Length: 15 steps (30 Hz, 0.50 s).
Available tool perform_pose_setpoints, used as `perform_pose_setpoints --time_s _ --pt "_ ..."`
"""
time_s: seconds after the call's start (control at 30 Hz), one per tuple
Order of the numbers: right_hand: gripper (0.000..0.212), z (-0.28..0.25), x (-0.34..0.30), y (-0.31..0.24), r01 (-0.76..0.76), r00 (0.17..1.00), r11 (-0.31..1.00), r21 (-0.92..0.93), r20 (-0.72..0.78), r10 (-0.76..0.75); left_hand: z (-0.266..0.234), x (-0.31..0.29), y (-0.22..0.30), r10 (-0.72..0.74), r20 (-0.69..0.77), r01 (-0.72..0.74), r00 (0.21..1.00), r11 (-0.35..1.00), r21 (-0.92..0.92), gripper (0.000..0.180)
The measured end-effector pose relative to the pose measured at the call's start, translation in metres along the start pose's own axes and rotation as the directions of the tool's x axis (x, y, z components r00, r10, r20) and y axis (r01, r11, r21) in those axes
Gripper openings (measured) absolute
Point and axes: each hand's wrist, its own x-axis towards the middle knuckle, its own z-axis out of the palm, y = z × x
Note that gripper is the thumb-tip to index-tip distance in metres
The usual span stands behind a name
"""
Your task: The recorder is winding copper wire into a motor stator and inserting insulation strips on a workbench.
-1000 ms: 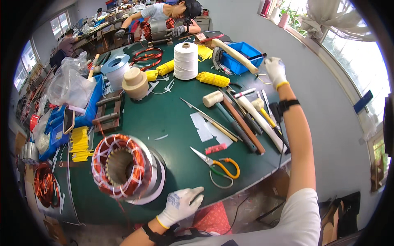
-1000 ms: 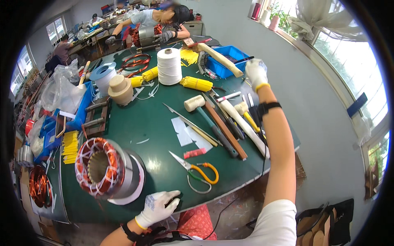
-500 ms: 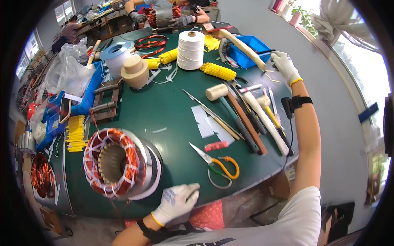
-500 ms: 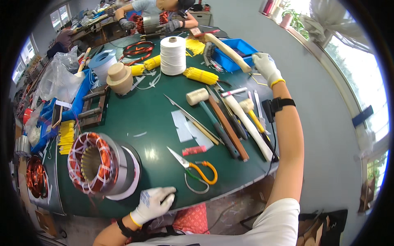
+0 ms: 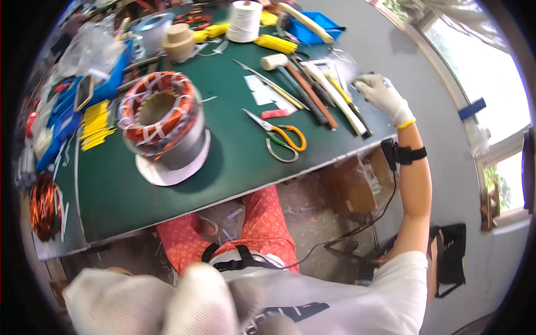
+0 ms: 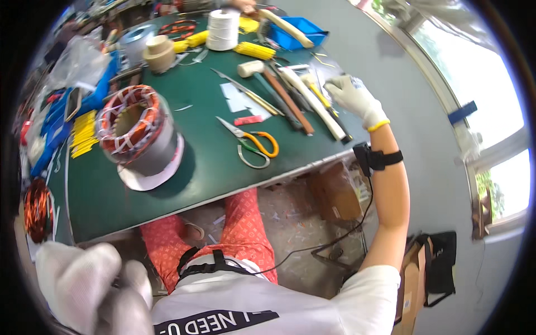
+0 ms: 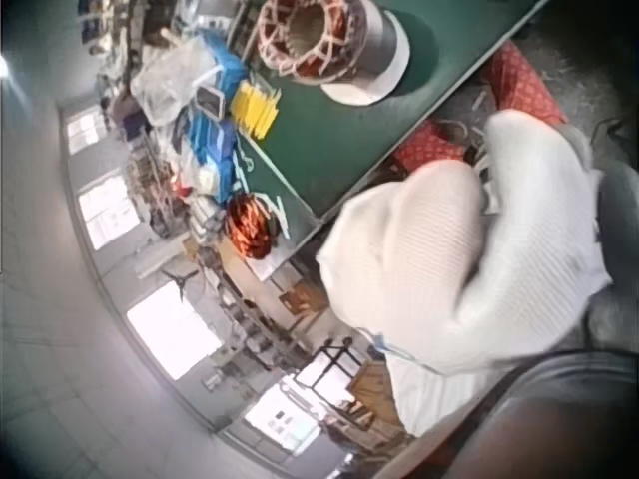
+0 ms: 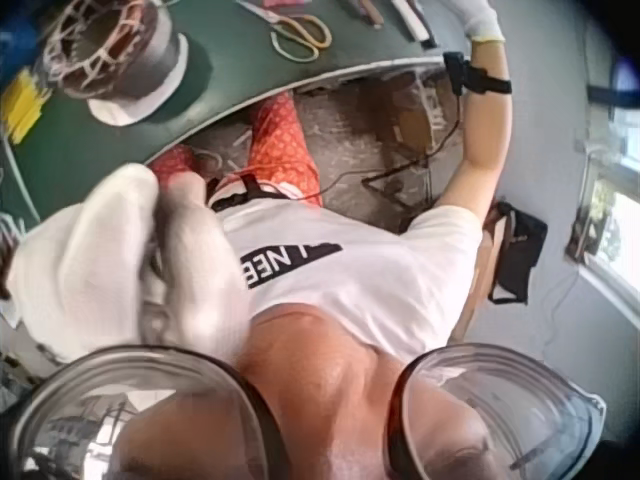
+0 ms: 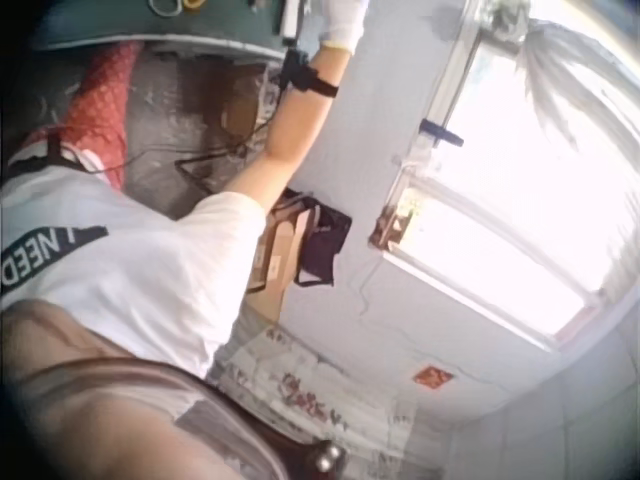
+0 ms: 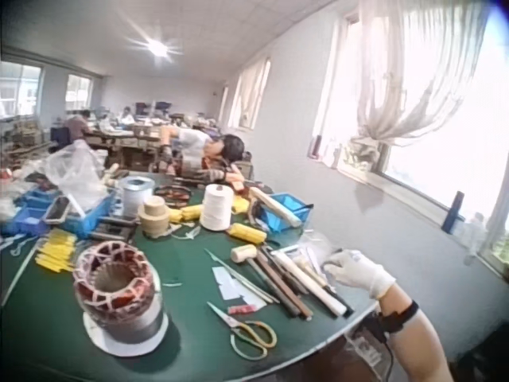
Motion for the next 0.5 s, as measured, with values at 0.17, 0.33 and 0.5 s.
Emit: perform_pose_setpoints --time_s 0.17,0.33,0.5 --pt "0.037 0.049 0.057 -0.001 -0.031 0.989 0.999 -0.031 0.144 0.035 0.021 -0.023 -0.041 0.249 -0.276 -0.262 0.928 0.965 -0.009 0.020" --pt "0.042 0.100 0.162 0.027 -0.206 0.975 0.975 0.079 0.103 0.198 0.032 -0.048 -0.131 0.505 -0.150 -0.519 0.850 0.756 -0.398 0.030" --pt "0.027 0.151 0.248 0.075 -0.025 0.970 0.870 -0.492 0.199 0.140 0.149 -0.024 -0.238 0.177 -0.815 0.058 0.552 0.967 0.249 0.023"
